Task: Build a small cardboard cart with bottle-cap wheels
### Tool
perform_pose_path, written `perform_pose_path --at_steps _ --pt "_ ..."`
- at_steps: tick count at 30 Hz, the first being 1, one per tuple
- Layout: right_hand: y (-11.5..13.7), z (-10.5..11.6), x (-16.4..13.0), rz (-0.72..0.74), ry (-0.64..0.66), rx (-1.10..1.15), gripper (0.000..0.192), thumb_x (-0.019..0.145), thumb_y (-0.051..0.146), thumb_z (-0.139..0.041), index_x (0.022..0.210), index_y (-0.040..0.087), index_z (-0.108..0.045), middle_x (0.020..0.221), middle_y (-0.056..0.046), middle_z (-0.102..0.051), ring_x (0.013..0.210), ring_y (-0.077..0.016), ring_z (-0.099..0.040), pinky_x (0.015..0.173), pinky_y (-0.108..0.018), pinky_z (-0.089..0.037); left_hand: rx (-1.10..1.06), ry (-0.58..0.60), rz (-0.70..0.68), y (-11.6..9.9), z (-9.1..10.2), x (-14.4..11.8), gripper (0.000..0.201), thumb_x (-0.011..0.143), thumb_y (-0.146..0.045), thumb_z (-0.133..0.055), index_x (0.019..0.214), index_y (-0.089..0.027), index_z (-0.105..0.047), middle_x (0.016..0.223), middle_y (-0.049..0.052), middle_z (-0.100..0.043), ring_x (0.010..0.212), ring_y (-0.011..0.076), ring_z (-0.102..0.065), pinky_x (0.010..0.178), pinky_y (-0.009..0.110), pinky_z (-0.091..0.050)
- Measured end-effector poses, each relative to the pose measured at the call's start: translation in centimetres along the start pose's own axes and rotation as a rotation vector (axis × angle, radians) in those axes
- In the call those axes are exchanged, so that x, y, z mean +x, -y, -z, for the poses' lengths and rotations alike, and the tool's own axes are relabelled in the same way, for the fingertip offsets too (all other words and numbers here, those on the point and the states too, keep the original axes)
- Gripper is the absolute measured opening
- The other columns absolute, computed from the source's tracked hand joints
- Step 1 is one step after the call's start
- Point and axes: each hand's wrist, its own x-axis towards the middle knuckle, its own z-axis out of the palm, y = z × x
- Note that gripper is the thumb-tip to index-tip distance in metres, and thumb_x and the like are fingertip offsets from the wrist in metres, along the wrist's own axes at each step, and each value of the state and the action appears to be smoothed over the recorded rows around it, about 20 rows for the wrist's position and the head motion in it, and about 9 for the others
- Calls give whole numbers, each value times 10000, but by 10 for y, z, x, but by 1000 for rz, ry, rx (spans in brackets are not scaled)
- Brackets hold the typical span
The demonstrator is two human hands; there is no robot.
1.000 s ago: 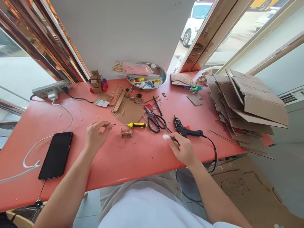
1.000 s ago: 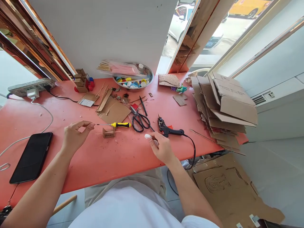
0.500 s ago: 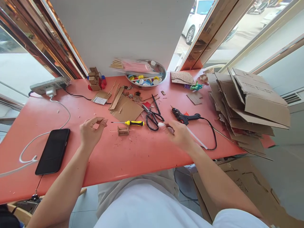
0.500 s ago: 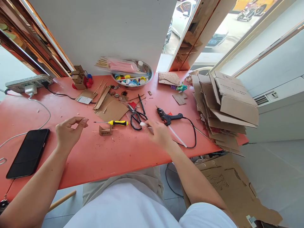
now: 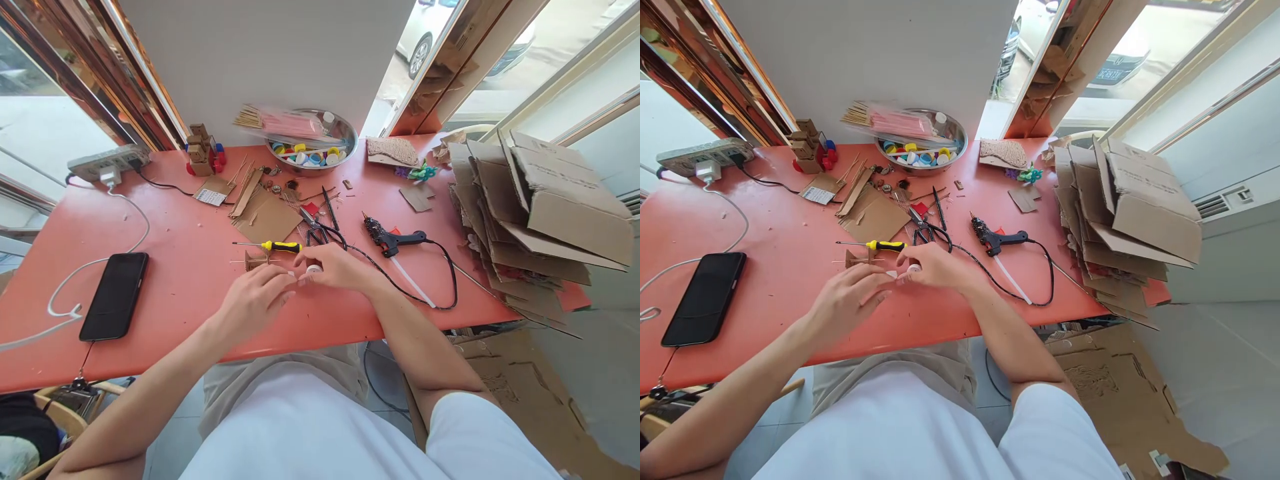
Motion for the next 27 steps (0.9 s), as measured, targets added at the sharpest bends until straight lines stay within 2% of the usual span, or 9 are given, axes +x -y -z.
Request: perform_pose_path --at_steps 2,5,9,12,15,18,20,24,27 --pt "-5 1 -6 -13 -46 26 144 849 139 -766 990 170 -776 746 21 -706 703 -149 -615 706 -255 -450 43 23 1 -9 -15 -1 234 1069 -233 -500 1164 -230 -714 1108 91 -796 971 207 -761 801 294 -614" --pt "-6 0 -13 18 -46 -1 219 826 56 -685 978 183 -777 801 2 -734 719 -151 -624 718 -261 -475 86 99 33 -17 -33 -2 147 1030 -168 -549 1080 -223 -676 1018 75 -749 875 210 -723 777 312 -615" --pt "-6 4 -17 82 -50 4 187 834 92 -718 974 207 -768 894 -20 -766 762 -164 -649 730 -270 -497 161 100 52 -18 -43 -2 234 1006 -70 -492 1032 -234 -658 979 64 -722 859 211 -704 778 321 -616" --pt "-8 9 -16 -20 -231 -19 75 918 165 -700 957 211 -744 912 -32 -764 809 -184 -672 760 -290 -508 200 35 38 -16 -42 -2 266 1026 -91 -464 1121 -239 -664 1046 78 -734 906 216 -718 794 325 -618" --pt "-10 10 -13 -199 -393 -128 92 939 174 -705 1019 214 -731 1008 -66 -782 905 -226 -712 823 -329 -532 241 15 0 -20 -40 5 306 1034 -122 -490 1274 -231 -647 1153 112 -748 966 231 -725 806 334 -612" --pt "-8 5 -8 -311 -368 -255 251 926 147 -735 1168 209 -715 1144 -115 -796 1082 -284 -737 900 -366 -552 317 125 6 -27 -40 22 378 1012 -122 -539 1370 -209 -625 1329 159 -733 1090 265 -719 835 357 -606" --pt "-6 1 -6 -344 -326 -320 294 946 118 -696 1229 201 -698 1191 -140 -797 1151 -303 -738 922 -371 -554 367 241 6 -30 -40 36 451 997 -55 -503 1416 -183 -610 1249 148 -763 1081 255 -721 834 341 -593" --pt "-6 1 -6 -405 -325 -347 338 931 92 -653 1256 185 -667 1099 -147 -815 1012 -314 -777 824 -360 -545 405 321 -34 -30 -38 55 394 1010 -13 -460 1330 -161 -638 1044 106 -768 979 233 -727 819 319 -565" --pt "-11 6 -9 -383 -388 -237 354 862 106 -674 1199 209 -643 897 -58 -798 866 -279 -772 759 -341 -534 401 328 -6 -29 -39 56 331 1016 -11 -461 1240 -165 -650 1006 92 -753 945 227 -725 802 311 -556"
